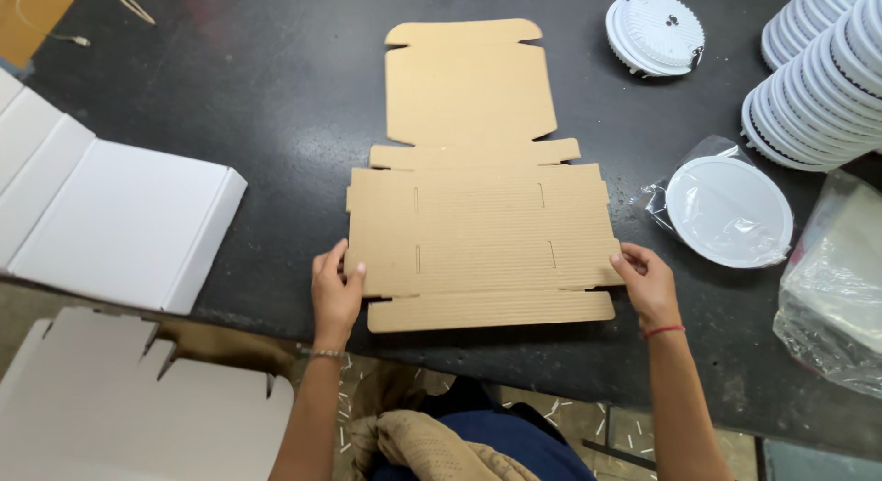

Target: The person folds flat cardboard blanks into boxes on a workbench, pressing the sides and tucking the flaps to form each box. They place a plastic-wrapped round light fixture into one finished box, fold it closed, and set it aside, then begin folding another blank.

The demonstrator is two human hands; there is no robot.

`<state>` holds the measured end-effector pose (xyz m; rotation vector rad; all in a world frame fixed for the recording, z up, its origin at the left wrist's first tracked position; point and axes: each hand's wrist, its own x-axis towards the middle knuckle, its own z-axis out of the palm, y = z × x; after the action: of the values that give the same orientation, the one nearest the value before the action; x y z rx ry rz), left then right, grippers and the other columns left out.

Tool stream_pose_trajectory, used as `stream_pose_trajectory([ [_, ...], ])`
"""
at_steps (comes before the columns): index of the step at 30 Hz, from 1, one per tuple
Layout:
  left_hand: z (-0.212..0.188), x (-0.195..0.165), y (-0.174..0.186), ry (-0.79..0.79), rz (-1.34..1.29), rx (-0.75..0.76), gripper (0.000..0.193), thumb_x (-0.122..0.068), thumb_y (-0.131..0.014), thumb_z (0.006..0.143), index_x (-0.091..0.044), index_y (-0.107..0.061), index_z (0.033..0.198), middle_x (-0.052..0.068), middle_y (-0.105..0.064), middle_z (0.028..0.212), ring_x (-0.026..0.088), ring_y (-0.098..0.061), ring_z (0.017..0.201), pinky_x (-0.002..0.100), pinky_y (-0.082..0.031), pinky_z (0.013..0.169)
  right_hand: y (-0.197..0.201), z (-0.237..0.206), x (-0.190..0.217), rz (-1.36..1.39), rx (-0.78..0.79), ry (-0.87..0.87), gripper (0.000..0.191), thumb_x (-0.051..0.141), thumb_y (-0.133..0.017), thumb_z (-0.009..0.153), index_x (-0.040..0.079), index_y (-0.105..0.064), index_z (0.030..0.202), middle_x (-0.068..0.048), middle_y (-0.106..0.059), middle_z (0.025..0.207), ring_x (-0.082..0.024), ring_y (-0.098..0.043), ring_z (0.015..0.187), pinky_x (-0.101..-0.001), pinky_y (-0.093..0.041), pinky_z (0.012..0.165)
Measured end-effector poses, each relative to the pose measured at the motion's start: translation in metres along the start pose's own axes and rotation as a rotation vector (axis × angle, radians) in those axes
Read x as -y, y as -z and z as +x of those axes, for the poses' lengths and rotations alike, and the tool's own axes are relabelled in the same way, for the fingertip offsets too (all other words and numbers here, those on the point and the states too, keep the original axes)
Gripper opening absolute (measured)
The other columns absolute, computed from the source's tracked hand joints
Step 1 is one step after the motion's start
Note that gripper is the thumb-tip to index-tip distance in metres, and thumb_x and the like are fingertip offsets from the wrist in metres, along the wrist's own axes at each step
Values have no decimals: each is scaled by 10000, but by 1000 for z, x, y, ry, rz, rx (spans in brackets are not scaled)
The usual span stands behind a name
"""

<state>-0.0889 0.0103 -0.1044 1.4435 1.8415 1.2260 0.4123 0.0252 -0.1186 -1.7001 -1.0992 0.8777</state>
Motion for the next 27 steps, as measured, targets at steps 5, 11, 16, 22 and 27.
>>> stream_pose_trajectory([
  [5,-17,-7,-13,-12,116,-144,460,-130,-735,916,-8,-624,1345,155,-570,1229,265,-633,994,356,-550,850,16,-15,-13,-56,38,81,422,130,-723,923,-69,-646,1288,-69,-694,1034,-103,-642,883,-244,-519,789],
  [11,-18,-4,-10,41,41,-164,387,-194,-712,969,-40,-670,1322,140,-599,1323,268,-642,1067,352,-556,844,10,-28,-1,45,103,24,410,167,-678,983,-47,-667,1332,-80,-721,1015,-86,-593,838,-247,-483,745],
  [16,-8,-16,1,-163,260,-247,366,-184,-772,949,-9,-715,1266,176,-576,1389,333,-585,1157,404,-525,928,19,-26,14,182,104,-215,379,260,-600,1005,68,-686,1320,17,-729,1156,-85,-621,995,-293,-443,844],
  [22,1,-48,16,71,-142,-162,438,-117,-762,863,-49,-676,1287,110,-538,1365,200,-621,1054,321,-556,882,33,-22,27,335,64,-168,331,238,-628,1003,100,-695,1296,30,-705,1215,-75,-585,1088,-296,-391,887],
  [27,7,-55,16,125,-93,-124,455,-97,-789,855,-48,-681,1295,118,-566,1275,196,-615,994,304,-572,844,26,-20,33,260,43,-146,354,221,-648,996,82,-676,1321,-8,-694,1216,-100,-588,1082,-288,-408,889],
])
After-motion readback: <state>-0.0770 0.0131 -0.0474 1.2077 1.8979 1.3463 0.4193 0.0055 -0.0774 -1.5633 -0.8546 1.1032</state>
